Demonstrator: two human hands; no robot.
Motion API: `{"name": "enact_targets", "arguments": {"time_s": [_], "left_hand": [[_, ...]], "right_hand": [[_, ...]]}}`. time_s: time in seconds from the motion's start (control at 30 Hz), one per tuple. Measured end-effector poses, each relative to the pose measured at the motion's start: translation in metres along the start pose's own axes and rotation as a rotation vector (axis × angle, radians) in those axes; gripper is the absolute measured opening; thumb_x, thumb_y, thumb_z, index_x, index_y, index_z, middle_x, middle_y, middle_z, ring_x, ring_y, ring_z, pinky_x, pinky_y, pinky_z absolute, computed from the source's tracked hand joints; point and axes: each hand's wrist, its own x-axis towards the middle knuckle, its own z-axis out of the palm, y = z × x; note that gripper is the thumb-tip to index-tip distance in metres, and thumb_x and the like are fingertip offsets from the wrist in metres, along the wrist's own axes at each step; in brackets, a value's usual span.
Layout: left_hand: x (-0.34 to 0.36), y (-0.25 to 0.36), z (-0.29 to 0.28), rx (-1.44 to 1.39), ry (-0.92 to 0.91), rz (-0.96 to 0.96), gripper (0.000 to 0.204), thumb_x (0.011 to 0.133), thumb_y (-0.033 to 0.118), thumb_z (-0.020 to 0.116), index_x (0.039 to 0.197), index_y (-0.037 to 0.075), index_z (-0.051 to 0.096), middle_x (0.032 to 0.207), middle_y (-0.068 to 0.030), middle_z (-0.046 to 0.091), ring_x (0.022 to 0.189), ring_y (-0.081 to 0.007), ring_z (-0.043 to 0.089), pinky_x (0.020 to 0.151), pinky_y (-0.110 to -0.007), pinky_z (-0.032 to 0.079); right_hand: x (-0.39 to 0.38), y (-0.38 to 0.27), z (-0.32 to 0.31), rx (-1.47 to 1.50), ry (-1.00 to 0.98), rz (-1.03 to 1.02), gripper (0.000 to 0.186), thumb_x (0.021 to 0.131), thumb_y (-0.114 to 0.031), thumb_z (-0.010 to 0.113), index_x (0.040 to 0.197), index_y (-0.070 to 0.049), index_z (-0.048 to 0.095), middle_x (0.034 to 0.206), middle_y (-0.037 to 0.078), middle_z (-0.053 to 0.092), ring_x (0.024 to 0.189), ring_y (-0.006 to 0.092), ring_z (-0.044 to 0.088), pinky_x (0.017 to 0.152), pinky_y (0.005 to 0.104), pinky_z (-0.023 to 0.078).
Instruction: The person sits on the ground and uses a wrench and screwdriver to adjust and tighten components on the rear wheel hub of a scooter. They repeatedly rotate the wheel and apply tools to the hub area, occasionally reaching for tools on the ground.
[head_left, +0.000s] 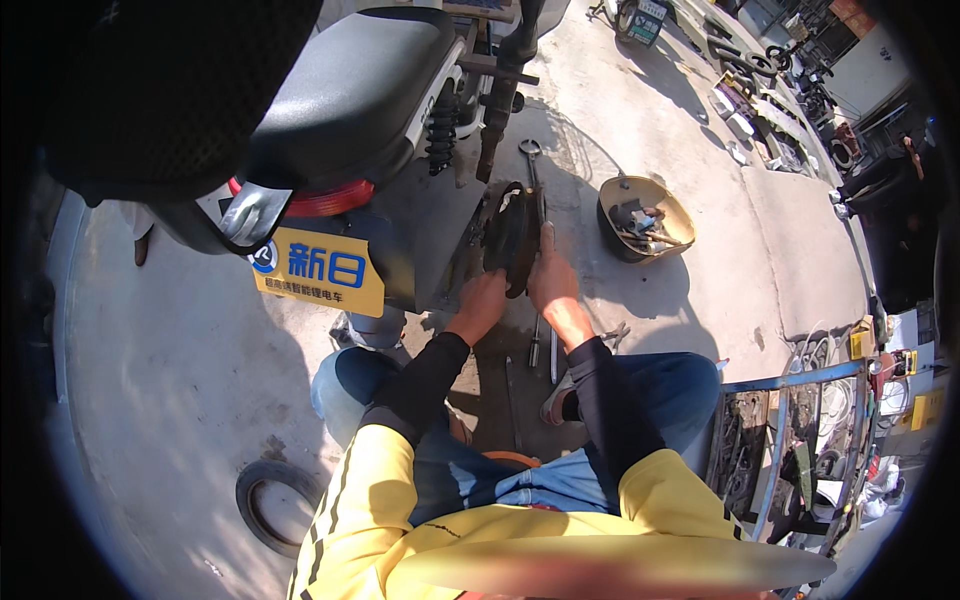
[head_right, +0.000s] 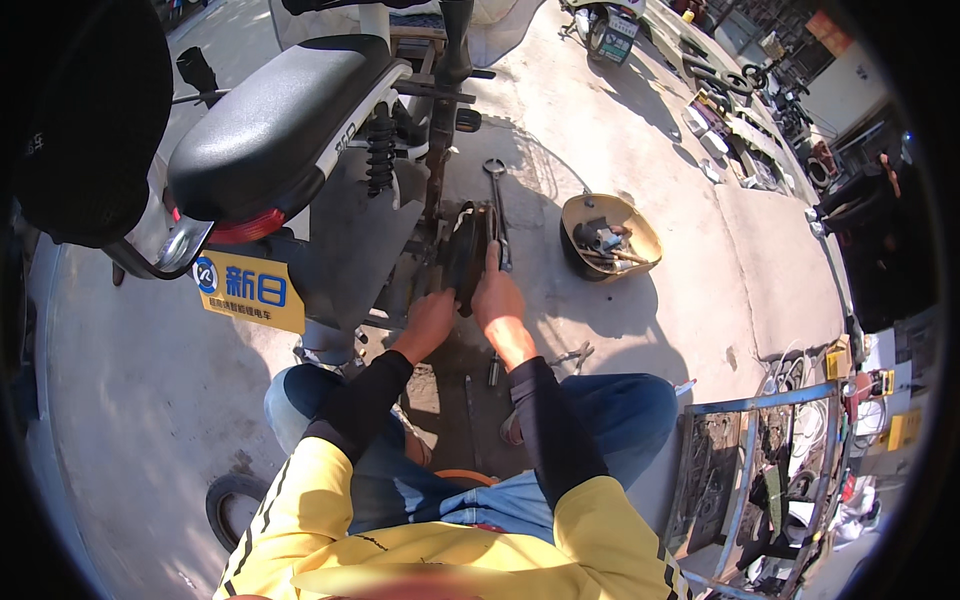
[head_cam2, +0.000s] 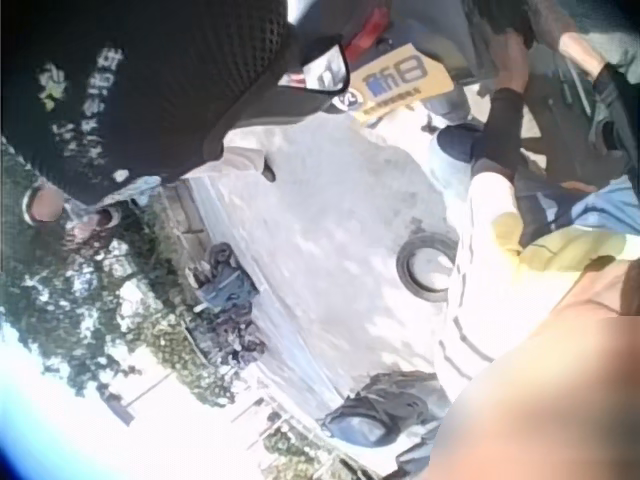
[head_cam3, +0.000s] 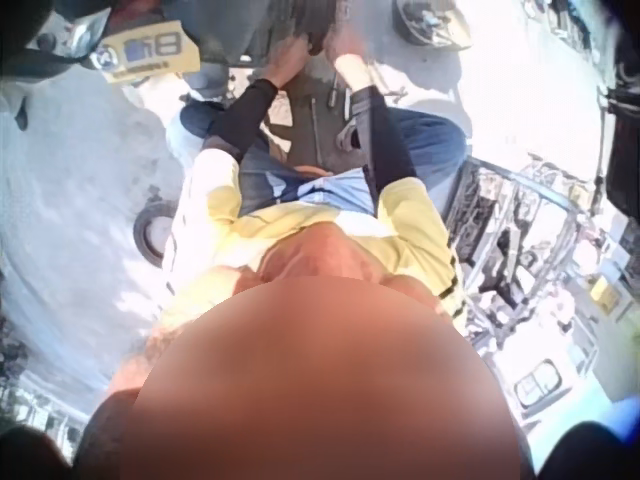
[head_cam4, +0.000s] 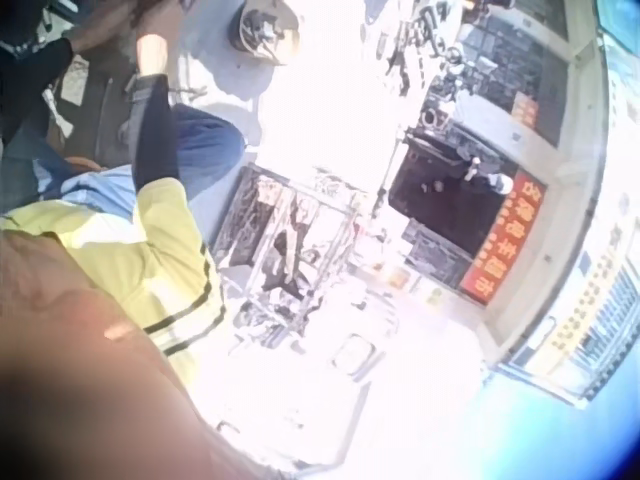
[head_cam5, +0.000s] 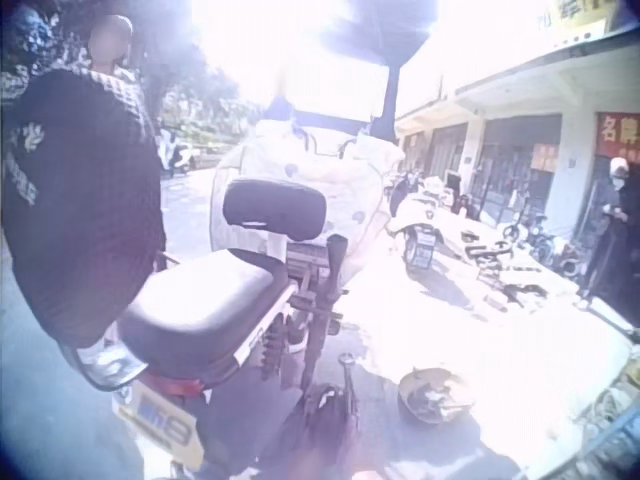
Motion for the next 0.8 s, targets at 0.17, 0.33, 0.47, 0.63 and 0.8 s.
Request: {"name": "enact_targets", "arguments": {"time_s": [0.17,0.33,0.47,0.63,0.8], "left_hand": [[0.004,0.012,-0.004,-0.082,0.101,-0.025,0.019,0.098,0.021,0.064,0.1,0.001,0.063,0.091,-0.0227,0.071,0.086,-0.0454,0.07,0.071,-0.055,0.054],[0.016,0.023,-0.006,-0.065,0.077,0.013,0.02,0.098,0.021,0.064,0.098,0.001,0.064,0.091,-0.0219,0.072,0.087,-0.0452,0.07,0.072,-0.054,0.054],[0.008,-0.002,0.007,0.011,-0.015,-0.01,0.017,0.098,0.018,0.062,0.1,0.002,0.066,0.089,-0.0209,0.072,0.084,-0.0426,0.072,0.072,-0.053,0.056],[-0.008,-0.026,0.032,0.037,-0.018,-0.031,0.017,0.097,0.017,0.063,0.103,0.002,0.067,0.09,-0.0228,0.072,0.089,-0.0446,0.07,0.076,-0.056,0.054],[0.011,0.005,0.012,-0.178,0.067,-0.014,0.019,0.098,0.017,0.062,0.107,0.0,0.063,0.097,-0.0281,0.07,0.096,-0.0477,0.068,0.079,-0.056,0.053]], "right_hand": [[-0.044,0.011,-0.003,0.042,0.043,-0.086,0.061,0.101,-0.012,0.05,0.16,-0.008,0.036,0.095,0.035,0.069,0.086,0.0522,0.069,0.076,0.055,0.055],[0.054,0.012,-0.021,-0.047,-0.033,-0.05,0.07,0.1,-0.015,0.052,0.164,-0.007,0.025,0.092,0.031,0.072,0.084,0.0502,0.07,0.075,0.0562,0.055],[-0.026,0.017,0.006,0.027,0.106,-0.115,0.066,0.1,-0.013,0.051,0.162,-0.009,0.031,0.088,0.035,0.068,0.083,0.0531,0.068,0.075,0.0578,0.053],[0.002,-0.014,-0.025,-0.066,-0.083,0.032,0.059,0.101,-0.016,0.049,0.159,-0.01,0.039,0.098,0.035,0.07,0.093,0.0519,0.069,0.083,0.0584,0.054],[0.094,0.029,-0.015,-0.05,-0.001,-0.137,0.067,0.098,-0.015,0.051,0.161,-0.01,0.032,0.094,0.032,0.071,0.089,0.0504,0.069,0.08,0.0584,0.054]]}}
